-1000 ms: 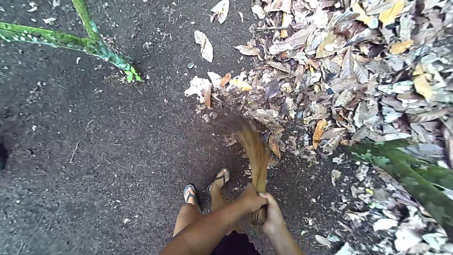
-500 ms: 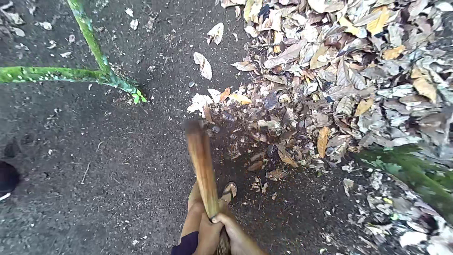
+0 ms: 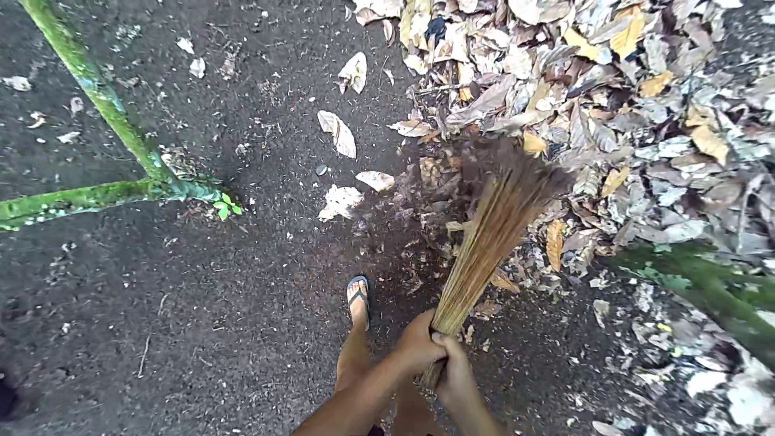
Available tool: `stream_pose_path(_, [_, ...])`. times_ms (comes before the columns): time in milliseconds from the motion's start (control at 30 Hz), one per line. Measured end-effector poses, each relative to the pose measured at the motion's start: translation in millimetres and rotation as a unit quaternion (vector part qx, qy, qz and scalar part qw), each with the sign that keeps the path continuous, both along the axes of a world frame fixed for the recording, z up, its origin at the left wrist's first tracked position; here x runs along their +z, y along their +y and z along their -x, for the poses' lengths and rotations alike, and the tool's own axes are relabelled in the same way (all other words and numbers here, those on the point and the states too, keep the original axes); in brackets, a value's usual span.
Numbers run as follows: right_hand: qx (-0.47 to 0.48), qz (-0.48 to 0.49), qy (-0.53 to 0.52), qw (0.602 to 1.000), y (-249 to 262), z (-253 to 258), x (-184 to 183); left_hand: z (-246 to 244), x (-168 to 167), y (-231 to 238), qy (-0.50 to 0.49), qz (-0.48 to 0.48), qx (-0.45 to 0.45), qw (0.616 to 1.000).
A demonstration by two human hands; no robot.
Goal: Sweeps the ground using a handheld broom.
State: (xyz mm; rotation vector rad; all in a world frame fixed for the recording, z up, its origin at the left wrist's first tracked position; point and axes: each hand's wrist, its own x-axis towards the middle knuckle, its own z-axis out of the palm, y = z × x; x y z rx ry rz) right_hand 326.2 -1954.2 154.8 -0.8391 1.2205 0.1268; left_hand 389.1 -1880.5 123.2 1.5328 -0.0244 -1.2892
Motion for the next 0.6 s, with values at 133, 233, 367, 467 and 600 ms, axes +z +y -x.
stream_pose_path(133, [0.066,-0.087,-0.002,0.994,51.4,12.2,39.7,20.6,57.4,69.8,-0.003,-0.098,0.092,0.991])
stream_pose_path(233, [0.172,-0.188,0.064,0.965,79.9,-2.7,49.0,48.5,64.4,107.2,0.022,-0.198,0.244,0.949])
stream_pose_path(367, [0.239,-0.274,0.163,0.917,88.6,-43.2,-11.8,28.3,18.7,117.1,0.128,-0.274,0.311,0.901])
stream_pose_path(467, [0.146,-0.218,0.123,0.957,48.7,-74.7,-38.9,-20.1,-28.3,75.7,0.126,-0.253,0.19,0.94])
stream_pose_path(600, [-0.014,-0.077,0.06,0.995,-3.5,-100.3,-29.7,-87.2,-30.5,-3.1,0.068,-0.151,-0.008,0.986])
